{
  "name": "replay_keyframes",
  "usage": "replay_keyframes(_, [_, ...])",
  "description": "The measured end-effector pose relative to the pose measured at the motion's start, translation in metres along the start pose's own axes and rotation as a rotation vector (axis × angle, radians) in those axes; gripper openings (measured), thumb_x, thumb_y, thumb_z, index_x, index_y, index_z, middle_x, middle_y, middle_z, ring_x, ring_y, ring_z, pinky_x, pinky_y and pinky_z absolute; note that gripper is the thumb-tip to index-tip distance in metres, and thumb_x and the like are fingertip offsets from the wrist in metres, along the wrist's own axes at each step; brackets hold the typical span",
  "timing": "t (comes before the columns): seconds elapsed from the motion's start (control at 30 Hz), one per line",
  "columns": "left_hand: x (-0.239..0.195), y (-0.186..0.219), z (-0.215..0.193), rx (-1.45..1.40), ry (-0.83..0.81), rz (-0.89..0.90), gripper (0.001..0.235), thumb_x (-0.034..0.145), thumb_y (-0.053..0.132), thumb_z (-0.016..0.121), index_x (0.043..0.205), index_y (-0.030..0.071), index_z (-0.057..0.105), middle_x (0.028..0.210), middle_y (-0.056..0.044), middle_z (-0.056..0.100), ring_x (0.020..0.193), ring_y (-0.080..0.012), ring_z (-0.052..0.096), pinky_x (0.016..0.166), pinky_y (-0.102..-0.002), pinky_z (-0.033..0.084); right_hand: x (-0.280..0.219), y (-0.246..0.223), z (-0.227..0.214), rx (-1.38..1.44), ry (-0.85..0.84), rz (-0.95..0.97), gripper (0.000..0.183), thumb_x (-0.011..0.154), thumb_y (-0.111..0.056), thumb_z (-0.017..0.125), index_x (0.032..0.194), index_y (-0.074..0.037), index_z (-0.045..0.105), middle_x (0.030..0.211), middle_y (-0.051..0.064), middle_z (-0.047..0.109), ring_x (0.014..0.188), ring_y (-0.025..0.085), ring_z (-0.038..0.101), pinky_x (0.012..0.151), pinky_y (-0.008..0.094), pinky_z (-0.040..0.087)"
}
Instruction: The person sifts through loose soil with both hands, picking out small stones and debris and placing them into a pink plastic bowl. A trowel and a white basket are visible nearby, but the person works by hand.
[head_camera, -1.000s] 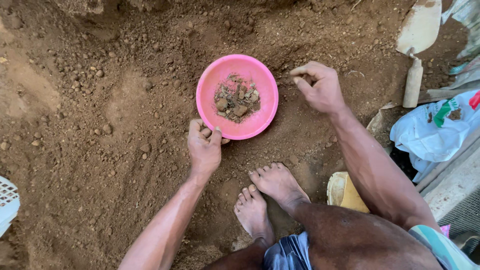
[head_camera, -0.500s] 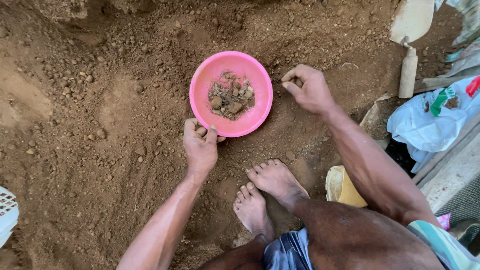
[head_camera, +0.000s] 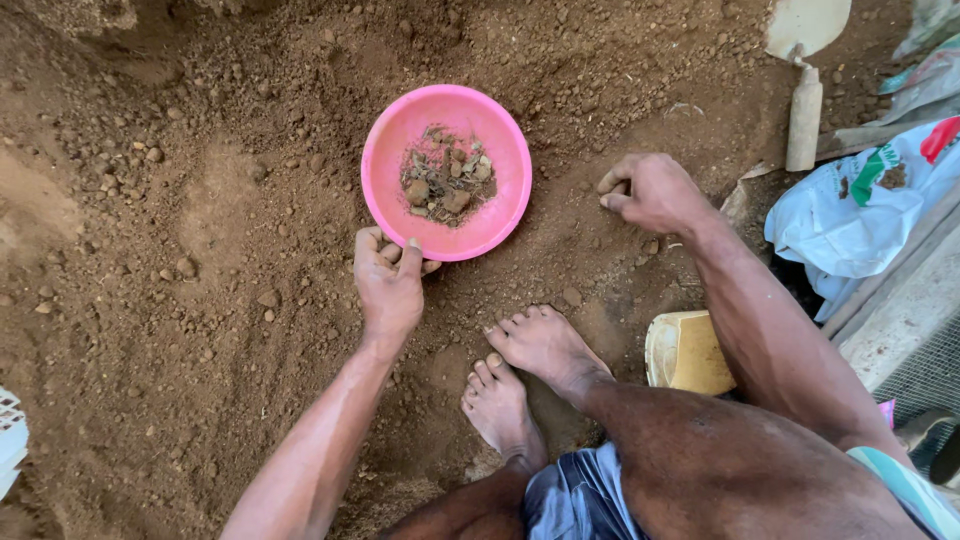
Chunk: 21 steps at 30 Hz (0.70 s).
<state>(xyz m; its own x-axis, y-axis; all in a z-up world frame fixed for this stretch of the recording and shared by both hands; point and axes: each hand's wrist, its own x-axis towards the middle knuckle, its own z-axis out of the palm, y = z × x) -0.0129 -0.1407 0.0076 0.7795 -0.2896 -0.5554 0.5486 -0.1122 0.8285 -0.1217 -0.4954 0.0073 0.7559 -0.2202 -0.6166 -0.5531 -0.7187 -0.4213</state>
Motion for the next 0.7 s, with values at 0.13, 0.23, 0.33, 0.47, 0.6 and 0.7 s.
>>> replay_keyframes(0.13, [0.001,-0.002,0.000,-0.030,-0.015,0.036,0.017,0.103,-0.002,0.054,0.117,-0.002,0.043,0.104,-0.018,0.072,0.084,-0.0160,0.072,0.071,-0.026,0.062,-0.003,0.005,0.008,-0.051,0.040,0.004,0.015,0.085,-0.016,0.079,0.098,-0.008,0.079,0.095,0.008,0.077,0.079,0.021,0.073,0.079,0.039,0.059])
replay_keyframes(0.23, [0.001,-0.004,0.000,-0.051,-0.016,0.051,0.017,0.104,-0.002,0.054,0.117,-0.002,0.043,0.103,-0.018,0.071,0.083,-0.0166,0.071,0.071,-0.026,0.062,-0.001,0.001,0.009,-0.126,0.086,-0.017,0.010,0.089,-0.017,0.078,0.094,-0.008,0.079,0.093,0.010,0.075,0.079,0.022,0.071,0.078,0.041,0.058])
replay_keyframes(0.33, [0.001,-0.003,-0.002,-0.030,-0.017,0.048,0.017,0.103,-0.002,0.053,0.117,-0.001,0.043,0.102,-0.017,0.071,0.083,-0.0168,0.072,0.071,-0.027,0.063,0.001,-0.005,0.008,-0.153,0.055,-0.010,0.008,0.091,-0.014,0.075,0.094,-0.007,0.077,0.093,0.009,0.074,0.080,0.021,0.070,0.080,0.041,0.057])
replay_keyframes(0.47, [0.000,0.000,-0.004,-0.019,-0.020,0.039,0.016,0.103,-0.002,0.052,0.116,-0.001,0.043,0.104,-0.016,0.071,0.086,-0.0173,0.074,0.074,-0.028,0.065,-0.004,-0.007,-0.001,0.218,-0.140,0.115,0.013,0.096,-0.017,0.068,0.100,-0.006,0.075,0.095,0.006,0.073,0.085,0.019,0.068,0.079,0.041,0.059])
replay_keyframes(0.6, [-0.003,0.003,-0.008,0.010,-0.003,0.013,0.017,0.102,-0.002,0.052,0.116,-0.001,0.043,0.101,-0.017,0.072,0.085,-0.0182,0.074,0.073,-0.028,0.066,-0.007,-0.010,0.000,0.296,-0.246,0.008,0.020,0.093,-0.021,0.070,0.106,-0.007,0.075,0.098,0.008,0.076,0.087,0.019,0.069,0.081,0.042,0.057])
replay_keyframes(0.7, [-0.004,0.003,-0.009,0.001,-0.004,0.021,0.016,0.102,-0.002,0.052,0.115,-0.002,0.042,0.102,-0.017,0.072,0.086,-0.0178,0.074,0.073,-0.028,0.066,-0.004,-0.012,0.006,0.076,-0.271,-0.072,0.020,0.094,-0.023,0.070,0.106,-0.007,0.075,0.102,0.009,0.077,0.088,0.019,0.070,0.082,0.042,0.057])
